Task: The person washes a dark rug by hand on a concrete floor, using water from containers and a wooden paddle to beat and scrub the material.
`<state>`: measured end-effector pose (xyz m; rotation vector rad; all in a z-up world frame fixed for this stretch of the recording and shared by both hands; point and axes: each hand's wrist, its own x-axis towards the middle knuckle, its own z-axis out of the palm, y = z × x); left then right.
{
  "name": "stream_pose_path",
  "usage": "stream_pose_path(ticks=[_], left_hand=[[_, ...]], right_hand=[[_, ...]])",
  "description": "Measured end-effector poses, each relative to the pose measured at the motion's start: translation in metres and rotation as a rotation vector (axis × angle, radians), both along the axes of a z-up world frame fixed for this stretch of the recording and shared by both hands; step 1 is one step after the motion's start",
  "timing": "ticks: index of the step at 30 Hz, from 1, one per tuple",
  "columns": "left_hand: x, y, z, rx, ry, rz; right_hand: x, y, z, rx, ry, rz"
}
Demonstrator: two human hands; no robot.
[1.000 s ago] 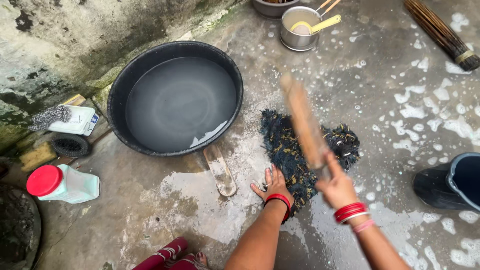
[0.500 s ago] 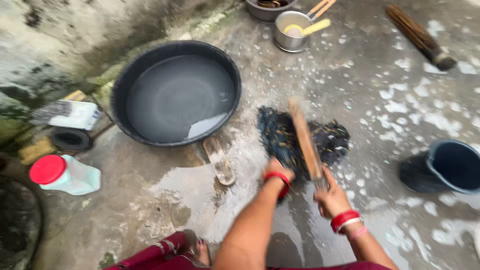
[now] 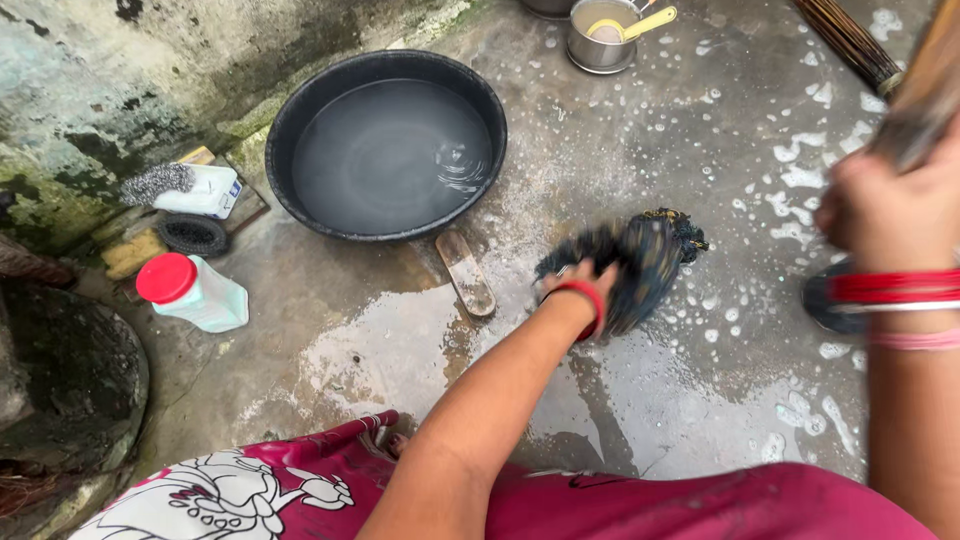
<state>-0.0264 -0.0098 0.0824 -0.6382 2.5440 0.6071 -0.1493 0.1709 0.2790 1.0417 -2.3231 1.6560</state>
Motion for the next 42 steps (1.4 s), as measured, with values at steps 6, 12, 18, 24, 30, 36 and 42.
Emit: stream_pose_path(ticks=[6, 12, 18, 24, 30, 36, 42], left_hand=[[0.031, -0.008, -0.131, 0.124, -0.083, 0.478], [0.009, -0.003, -0.129, 0.231, 0.025, 0.714], [0.001, 0.072, -0.049, 0.201, -0.093, 0.313], [-0.024, 0.03, -0.086, 0.072, -0.129, 0.135], [-0.022, -0.062, -0.084, -0.348, -0.152, 0.122], [0.015, -0.045, -0.13, -0.103, 0.203, 0.557], [0.022, -0.059, -0.129, 0.04, 0.019, 0.537]], right_hand=[[0.092, 0.034, -0.259, 1.165, -0.056, 0.082], [0.01, 0.027, -0.179, 0.164, 0.192, 0.348], [0.003, 0.025, -0.137, 0.214, 0.195, -0.177], [0.021, 0.03, -0.268, 1.0, -0.424, -0.029], [-0.046, 0.032, -0.149, 0.319, -0.283, -0.108], [-0.001, -0.025, -0.262, 0.7, 0.07, -0.112], [-0.024, -0.045, -0.251, 0.636, -0.266, 0.191]])
